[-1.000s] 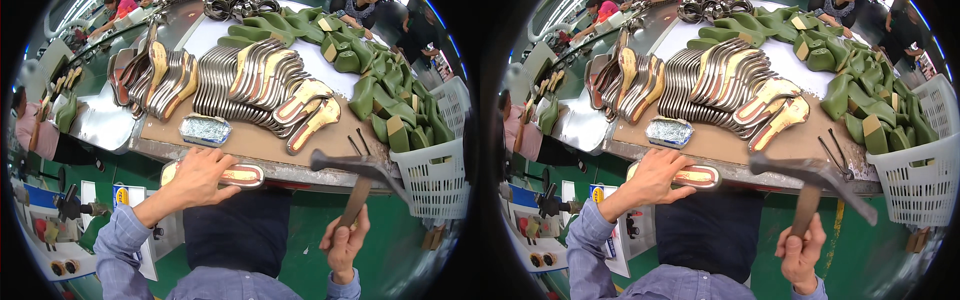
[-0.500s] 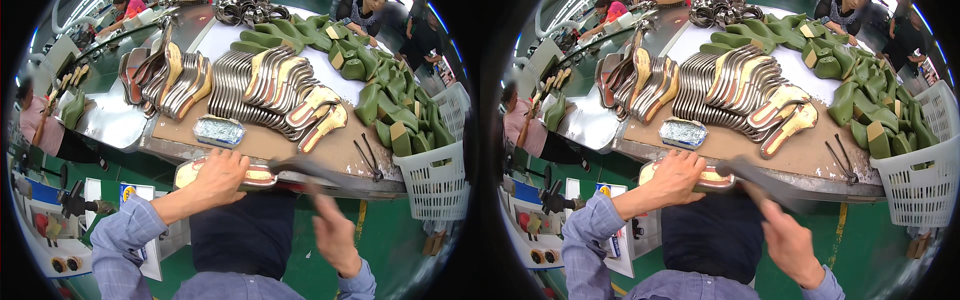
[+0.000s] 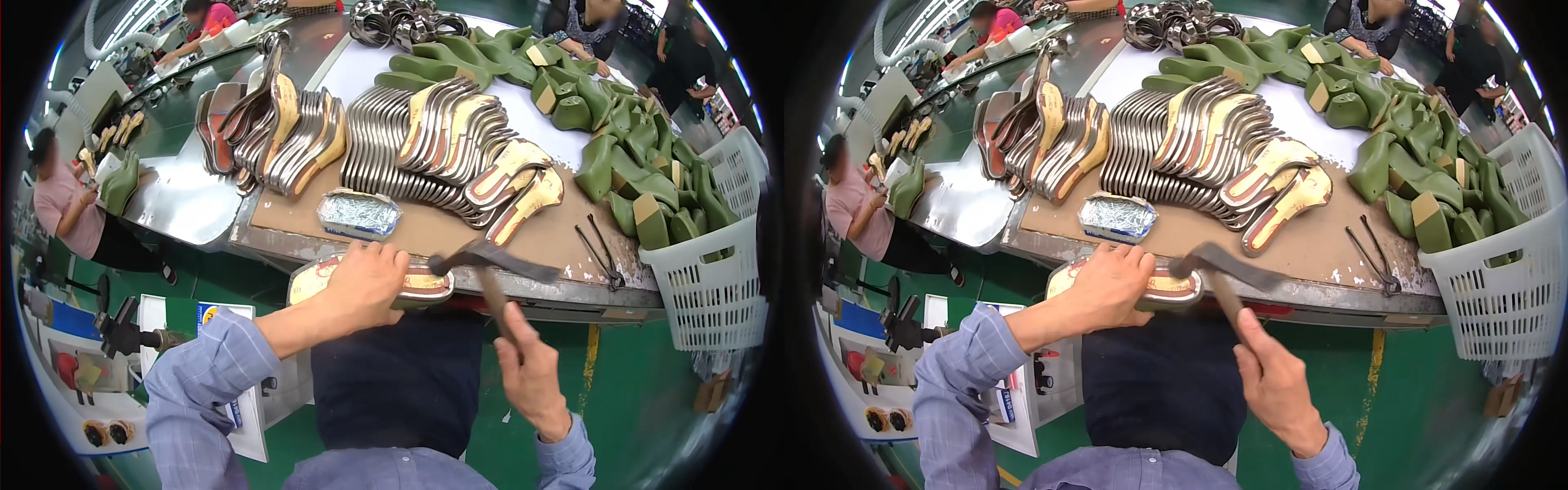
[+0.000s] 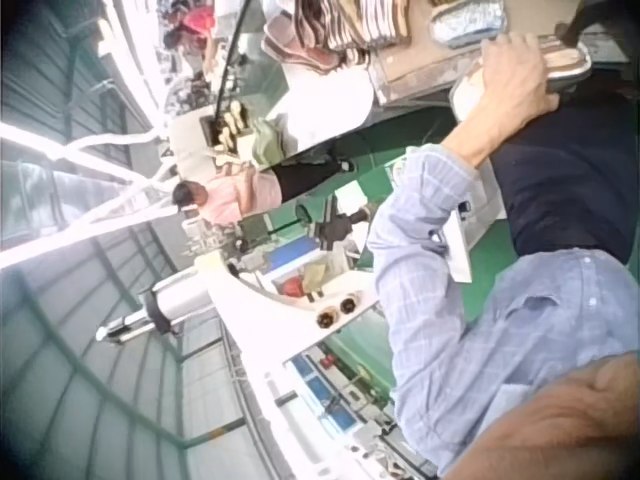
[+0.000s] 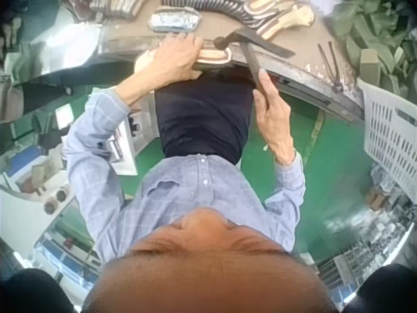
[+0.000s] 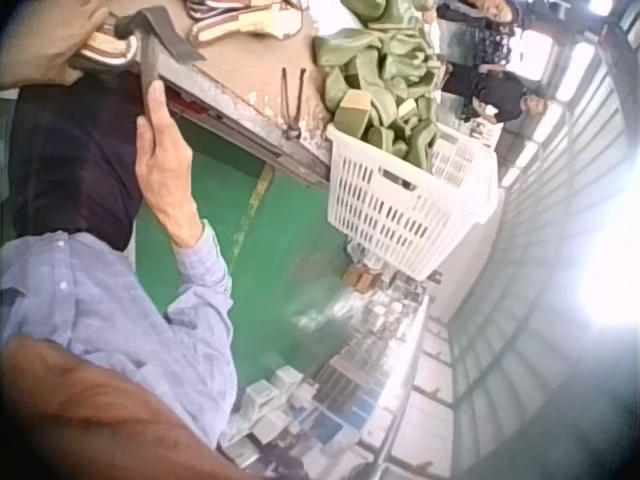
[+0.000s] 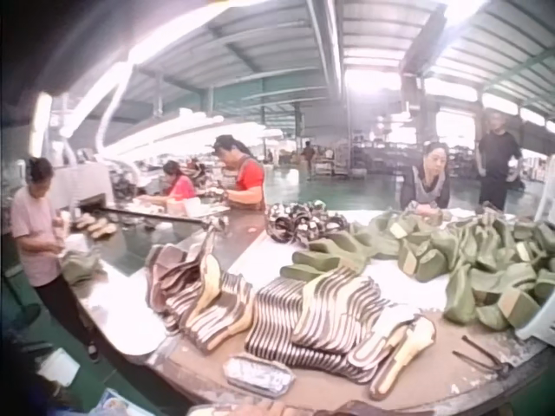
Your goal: The person assembles green slip-on shoes by attaching the sole to the upper using a hammer and nails. They repeatedly pick up a shoe upper, align it with a sole, and hammer nails into the heel area to secure the components. The finished shoes are placed on a nearby table.
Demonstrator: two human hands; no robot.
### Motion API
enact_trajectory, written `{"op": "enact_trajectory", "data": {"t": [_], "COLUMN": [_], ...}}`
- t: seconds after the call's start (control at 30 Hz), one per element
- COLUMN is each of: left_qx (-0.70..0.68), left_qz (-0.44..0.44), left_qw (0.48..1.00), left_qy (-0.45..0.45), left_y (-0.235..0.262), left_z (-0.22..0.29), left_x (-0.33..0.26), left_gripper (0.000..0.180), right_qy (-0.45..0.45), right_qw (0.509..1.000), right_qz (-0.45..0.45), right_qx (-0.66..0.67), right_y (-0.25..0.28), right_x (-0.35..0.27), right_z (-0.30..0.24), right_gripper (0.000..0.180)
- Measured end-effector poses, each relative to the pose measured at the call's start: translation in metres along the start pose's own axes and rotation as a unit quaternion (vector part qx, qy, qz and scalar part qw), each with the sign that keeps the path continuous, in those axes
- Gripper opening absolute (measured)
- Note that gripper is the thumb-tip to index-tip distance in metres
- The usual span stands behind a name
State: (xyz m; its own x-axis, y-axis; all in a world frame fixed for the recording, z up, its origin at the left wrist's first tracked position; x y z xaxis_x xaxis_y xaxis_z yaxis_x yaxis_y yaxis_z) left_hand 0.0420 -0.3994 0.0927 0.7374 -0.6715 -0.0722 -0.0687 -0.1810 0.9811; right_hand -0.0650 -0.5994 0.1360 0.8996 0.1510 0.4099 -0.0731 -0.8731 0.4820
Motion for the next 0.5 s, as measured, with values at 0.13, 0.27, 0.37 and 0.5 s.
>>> {"op": "enact_trajectory", "data": {"t": [0.13,0.27,0.37,0.5], "left_qx": [0.001,-0.002,-0.005,-0.013], "left_qz": [-0.015,-0.007,0.004,-0.009], "left_qw": [1.000,1.000,1.000,1.000], "left_qy": [0.008,0.000,-0.006,0.006], "left_y": [-0.002,-0.002,-0.004,-0.004], "left_z": [-0.004,0.000,0.007,-0.003], "left_x": [-0.003,0.003,0.002,0.001], "left_gripper": [0.064,0.064,0.063,0.062], "right_qy": [0.017,0.077,-0.128,-0.029], "right_qw": [0.945,0.957,0.990,0.996], "right_qz": [0.216,0.241,-0.044,0.053], "right_qx": [0.244,0.145,0.044,-0.070], "right_y": [0.070,0.047,-0.023,0.007], "right_x": [-0.040,-0.051,-0.032,-0.025], "right_z": [0.011,-0.013,0.022,0.030], "right_gripper": [0.060,0.063,0.043,0.051]}}
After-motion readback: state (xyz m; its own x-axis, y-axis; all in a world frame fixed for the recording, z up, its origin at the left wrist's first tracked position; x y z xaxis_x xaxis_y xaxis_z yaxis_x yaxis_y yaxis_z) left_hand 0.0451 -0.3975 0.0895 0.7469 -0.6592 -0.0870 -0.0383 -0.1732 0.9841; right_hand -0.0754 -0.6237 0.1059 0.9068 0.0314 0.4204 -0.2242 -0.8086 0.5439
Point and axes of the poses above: each hand's wrist, its own x-axis towards the middle knuckle, its own y-axis out of the back of the hand, z = x × y, the point moved 7 cm from there along x, towards the middle knuckle, and after that the axes turned 11 degrees about x, right-handed, at the moved point
